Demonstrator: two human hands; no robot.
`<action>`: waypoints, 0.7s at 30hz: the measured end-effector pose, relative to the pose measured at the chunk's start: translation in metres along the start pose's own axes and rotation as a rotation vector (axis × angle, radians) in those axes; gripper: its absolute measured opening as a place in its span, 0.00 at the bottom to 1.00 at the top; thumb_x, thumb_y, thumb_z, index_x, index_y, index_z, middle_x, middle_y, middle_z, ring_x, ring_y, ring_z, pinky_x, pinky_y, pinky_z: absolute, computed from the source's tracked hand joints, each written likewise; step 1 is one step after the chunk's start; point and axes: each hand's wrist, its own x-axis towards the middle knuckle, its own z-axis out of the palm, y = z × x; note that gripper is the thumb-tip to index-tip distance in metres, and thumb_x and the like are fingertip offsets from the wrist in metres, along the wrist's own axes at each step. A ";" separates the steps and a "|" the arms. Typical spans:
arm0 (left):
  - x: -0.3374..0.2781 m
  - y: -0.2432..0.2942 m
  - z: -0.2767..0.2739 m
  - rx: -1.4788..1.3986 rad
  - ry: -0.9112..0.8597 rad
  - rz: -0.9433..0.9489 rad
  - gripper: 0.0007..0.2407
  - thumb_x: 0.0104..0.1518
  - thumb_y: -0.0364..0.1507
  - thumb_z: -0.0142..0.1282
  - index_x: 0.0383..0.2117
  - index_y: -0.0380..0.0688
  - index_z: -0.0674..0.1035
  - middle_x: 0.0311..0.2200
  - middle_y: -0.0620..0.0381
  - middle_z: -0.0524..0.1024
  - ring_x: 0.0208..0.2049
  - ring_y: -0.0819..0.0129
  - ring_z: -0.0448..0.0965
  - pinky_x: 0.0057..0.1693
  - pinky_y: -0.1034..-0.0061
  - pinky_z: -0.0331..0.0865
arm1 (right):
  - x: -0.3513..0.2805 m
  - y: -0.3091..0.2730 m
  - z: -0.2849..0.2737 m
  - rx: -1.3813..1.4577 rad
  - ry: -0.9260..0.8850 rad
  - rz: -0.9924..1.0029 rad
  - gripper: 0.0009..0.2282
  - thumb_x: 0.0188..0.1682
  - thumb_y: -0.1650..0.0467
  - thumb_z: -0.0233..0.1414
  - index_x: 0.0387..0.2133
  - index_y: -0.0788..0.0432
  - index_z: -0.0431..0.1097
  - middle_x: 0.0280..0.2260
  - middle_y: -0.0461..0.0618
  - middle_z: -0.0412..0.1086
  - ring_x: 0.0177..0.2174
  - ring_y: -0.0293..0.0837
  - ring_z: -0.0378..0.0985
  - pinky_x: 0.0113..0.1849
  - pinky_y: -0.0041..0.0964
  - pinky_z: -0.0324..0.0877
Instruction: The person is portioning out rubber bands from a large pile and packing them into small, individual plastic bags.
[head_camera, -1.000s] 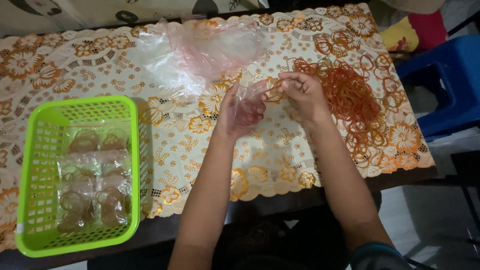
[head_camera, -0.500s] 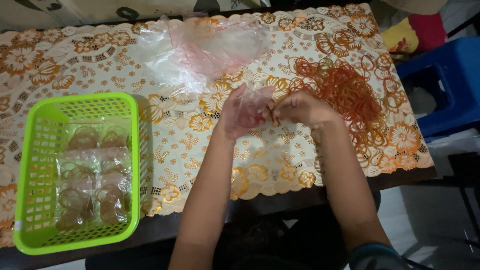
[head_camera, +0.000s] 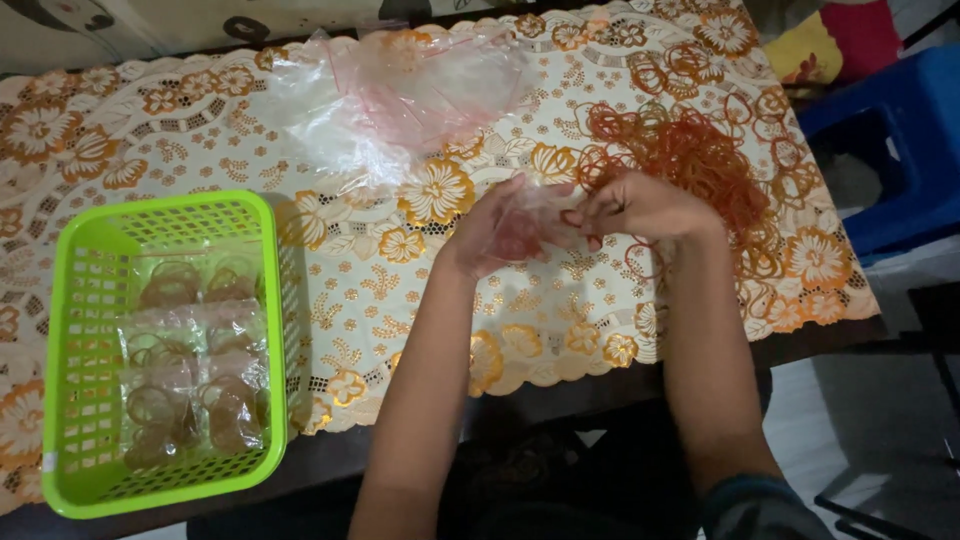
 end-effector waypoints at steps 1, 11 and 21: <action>-0.001 0.001 0.003 -0.001 0.001 -0.003 0.31 0.64 0.50 0.42 0.64 0.36 0.68 0.49 0.37 0.77 0.39 0.53 0.84 0.35 0.71 0.78 | 0.002 0.007 -0.002 0.003 0.000 0.001 0.04 0.45 0.75 0.57 0.29 0.63 0.81 0.24 0.52 0.79 0.17 0.38 0.66 0.22 0.31 0.58; 0.001 0.001 0.000 0.155 0.058 -0.011 0.30 0.64 0.49 0.44 0.65 0.37 0.67 0.49 0.40 0.76 0.42 0.57 0.83 0.39 0.71 0.77 | -0.007 0.018 -0.008 -0.041 0.291 -0.162 0.09 0.46 0.73 0.58 0.39 0.62 0.79 0.28 0.50 0.79 0.27 0.41 0.75 0.33 0.34 0.66; -0.004 0.007 0.021 0.225 0.240 0.018 0.16 0.65 0.41 0.52 0.36 0.38 0.80 0.15 0.58 0.71 0.13 0.75 0.72 0.25 0.86 0.63 | 0.021 0.016 0.044 -0.024 0.371 -0.306 0.09 0.48 0.75 0.61 0.42 0.60 0.78 0.34 0.52 0.79 0.33 0.42 0.79 0.36 0.39 0.74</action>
